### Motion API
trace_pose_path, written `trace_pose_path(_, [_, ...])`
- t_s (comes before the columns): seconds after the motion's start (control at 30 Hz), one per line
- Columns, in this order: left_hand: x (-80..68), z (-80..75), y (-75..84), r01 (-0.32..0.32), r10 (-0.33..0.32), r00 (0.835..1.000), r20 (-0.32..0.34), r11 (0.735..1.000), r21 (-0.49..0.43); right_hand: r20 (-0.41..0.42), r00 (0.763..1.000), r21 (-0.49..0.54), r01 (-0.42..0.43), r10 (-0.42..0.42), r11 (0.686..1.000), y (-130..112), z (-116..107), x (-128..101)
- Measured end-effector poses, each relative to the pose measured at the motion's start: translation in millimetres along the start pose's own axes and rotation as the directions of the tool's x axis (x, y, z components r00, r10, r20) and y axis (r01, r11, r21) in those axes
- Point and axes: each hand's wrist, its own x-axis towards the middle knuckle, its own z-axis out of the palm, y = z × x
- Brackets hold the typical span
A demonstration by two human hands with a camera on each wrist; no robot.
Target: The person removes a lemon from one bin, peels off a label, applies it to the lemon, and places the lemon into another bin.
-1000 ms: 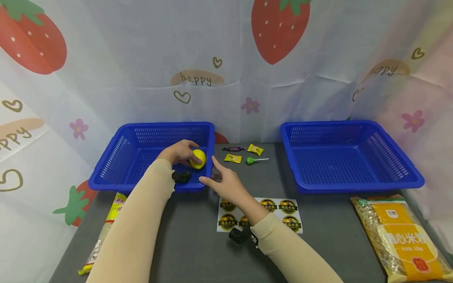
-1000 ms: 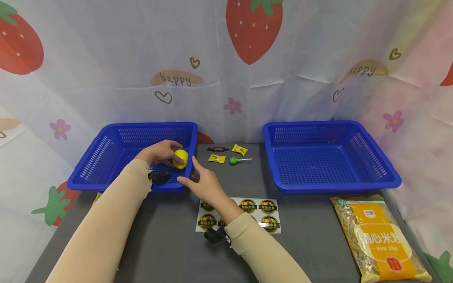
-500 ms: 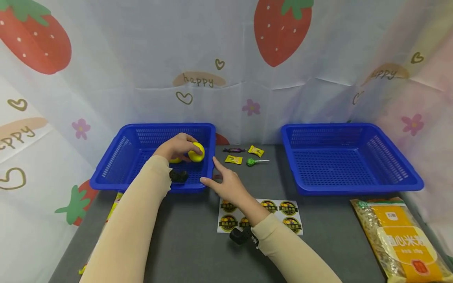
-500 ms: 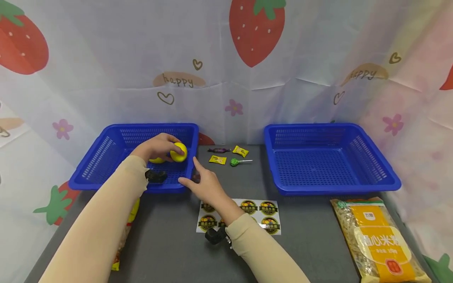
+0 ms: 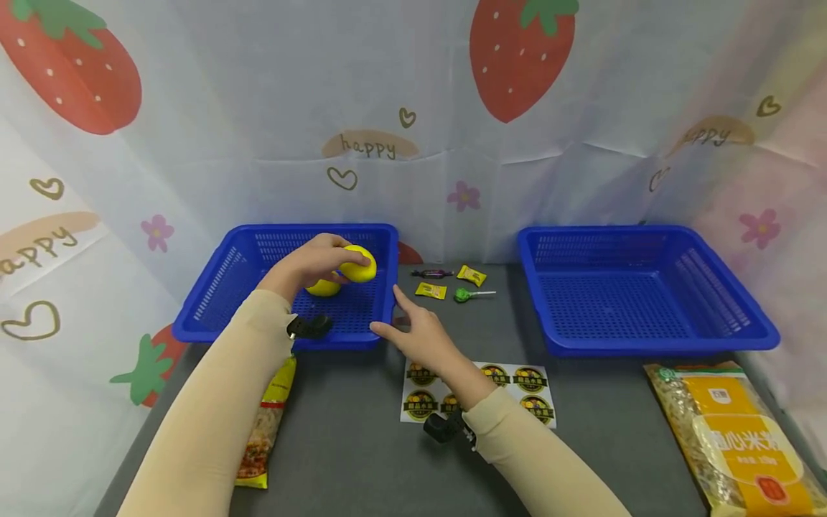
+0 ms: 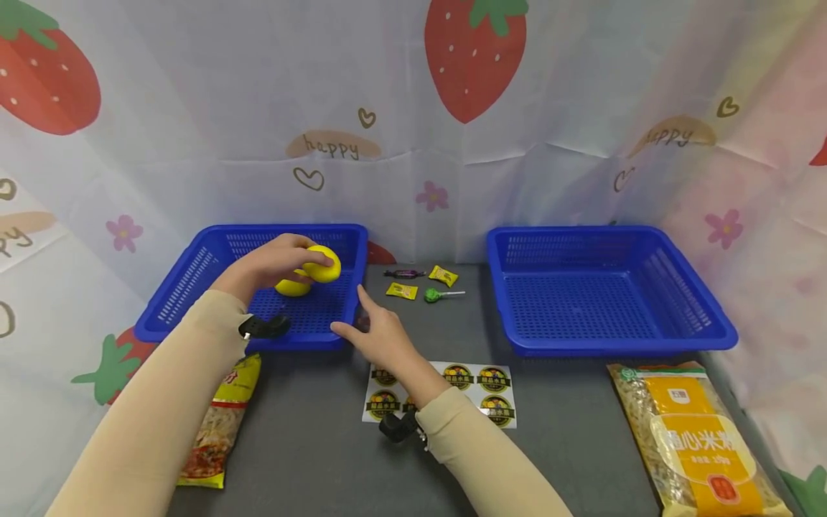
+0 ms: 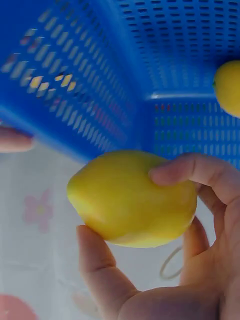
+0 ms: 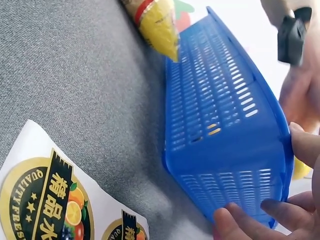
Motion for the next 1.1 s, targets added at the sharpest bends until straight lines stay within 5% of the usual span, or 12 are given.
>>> trace_pose_path(0.27, [-38.5, 23.8, 1.3, -0.067, 0.068, 0.995, -0.070, 0.998, 0.012, -0.016, 1.000, -0.010, -0.004, 0.004, 1.000, 0.0, -3.1, -3.9])
trace_pose_path(0.57, [-75.9, 68.1, 1.9, -0.161, 0.157, 0.974, -0.164, 0.987, -0.010, -0.125, 0.985, 0.107, 0.134, -0.121, 0.985, -13.0, -16.1, -27.6])
trace_pose_path(0.87, [-89.2, 106.9, 9.6, -0.241, 0.277, 0.906, -0.320, 0.959, 0.150, -0.190, 0.970, 0.247, 0.199, -0.154, 0.948, -11.3, -26.5, -45.3])
trace_pose_path(1.1, [-89.6, 129.6, 14.1, -0.292, 0.292, 0.926, -0.239, 0.956, 0.039, -0.248, 0.959, 0.272, 0.208, -0.141, 0.939, 1.9, -44.4, -58.4])
